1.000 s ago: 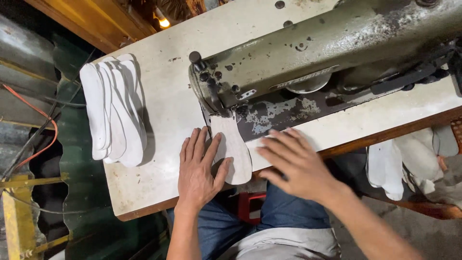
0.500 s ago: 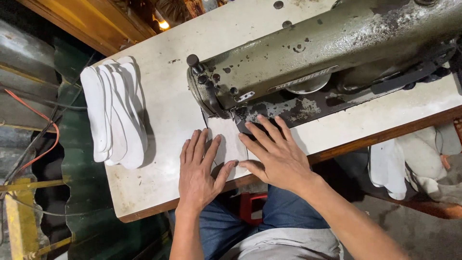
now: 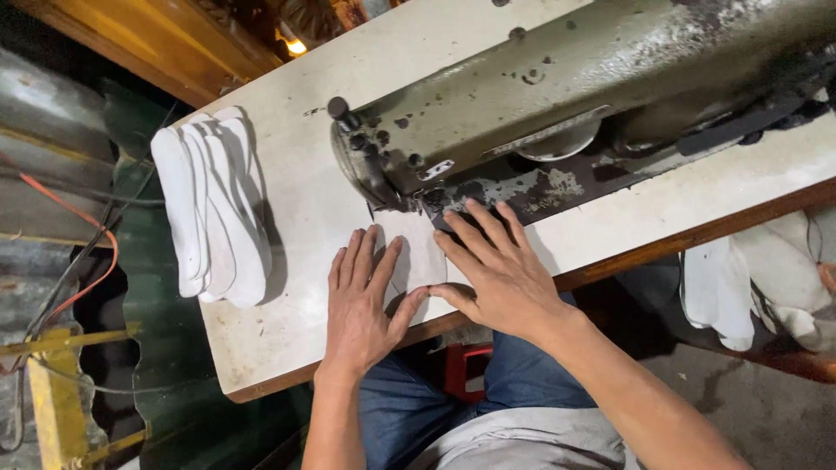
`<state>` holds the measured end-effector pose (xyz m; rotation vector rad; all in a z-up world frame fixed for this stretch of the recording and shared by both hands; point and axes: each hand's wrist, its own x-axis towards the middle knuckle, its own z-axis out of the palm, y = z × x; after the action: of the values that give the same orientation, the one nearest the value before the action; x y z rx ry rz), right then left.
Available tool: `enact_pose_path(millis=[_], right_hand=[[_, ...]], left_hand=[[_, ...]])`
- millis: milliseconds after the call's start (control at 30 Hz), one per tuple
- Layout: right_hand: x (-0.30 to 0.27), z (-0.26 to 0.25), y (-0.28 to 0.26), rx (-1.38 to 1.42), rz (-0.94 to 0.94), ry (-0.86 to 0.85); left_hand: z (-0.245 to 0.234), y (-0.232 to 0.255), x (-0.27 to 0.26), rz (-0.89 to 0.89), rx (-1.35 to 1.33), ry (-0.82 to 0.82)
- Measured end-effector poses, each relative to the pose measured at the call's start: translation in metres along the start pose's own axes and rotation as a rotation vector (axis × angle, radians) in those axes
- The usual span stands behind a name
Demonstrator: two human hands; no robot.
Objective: Sewing the edges of shoe insoles using an industrial sewing machine and maintaining the machine with oil.
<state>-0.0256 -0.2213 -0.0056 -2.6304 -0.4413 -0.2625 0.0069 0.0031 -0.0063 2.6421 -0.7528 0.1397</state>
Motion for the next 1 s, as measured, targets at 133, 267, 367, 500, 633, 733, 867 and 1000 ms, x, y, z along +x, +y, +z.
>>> enact_pose_path(millis=[133,267,367,500,633,733,867,1000], right_hand=[[0.004,0.005,0.0,0.041,0.005,0.036],[0.005,0.008,0.001,0.045,0.012,0.056],[0.003,0.016,0.003,0.012,-0.013,0.182],[0.002,0.027,0.003,-0.015,-0.024,0.276],[0.007,0.028,-0.005,-0.011,0.026,0.293],[0.012,0.028,-0.009,0.001,0.048,0.276],[0.014,0.026,-0.009,-0.017,0.048,0.282],[0.011,0.029,-0.009,-0.022,0.04,0.311]], left_hand=[[-0.006,-0.005,0.008,0.031,0.034,-0.023],[-0.009,-0.015,0.017,0.021,0.026,-0.078],[-0.004,-0.028,0.032,-0.007,0.049,-0.079],[0.017,-0.063,0.054,-0.023,0.115,-0.15],[0.037,-0.088,0.063,0.02,0.124,-0.085],[0.032,-0.084,0.061,0.015,0.1,-0.049],[0.024,-0.073,0.06,0.042,0.112,-0.046],[0.024,-0.07,0.059,0.057,0.117,-0.02]])
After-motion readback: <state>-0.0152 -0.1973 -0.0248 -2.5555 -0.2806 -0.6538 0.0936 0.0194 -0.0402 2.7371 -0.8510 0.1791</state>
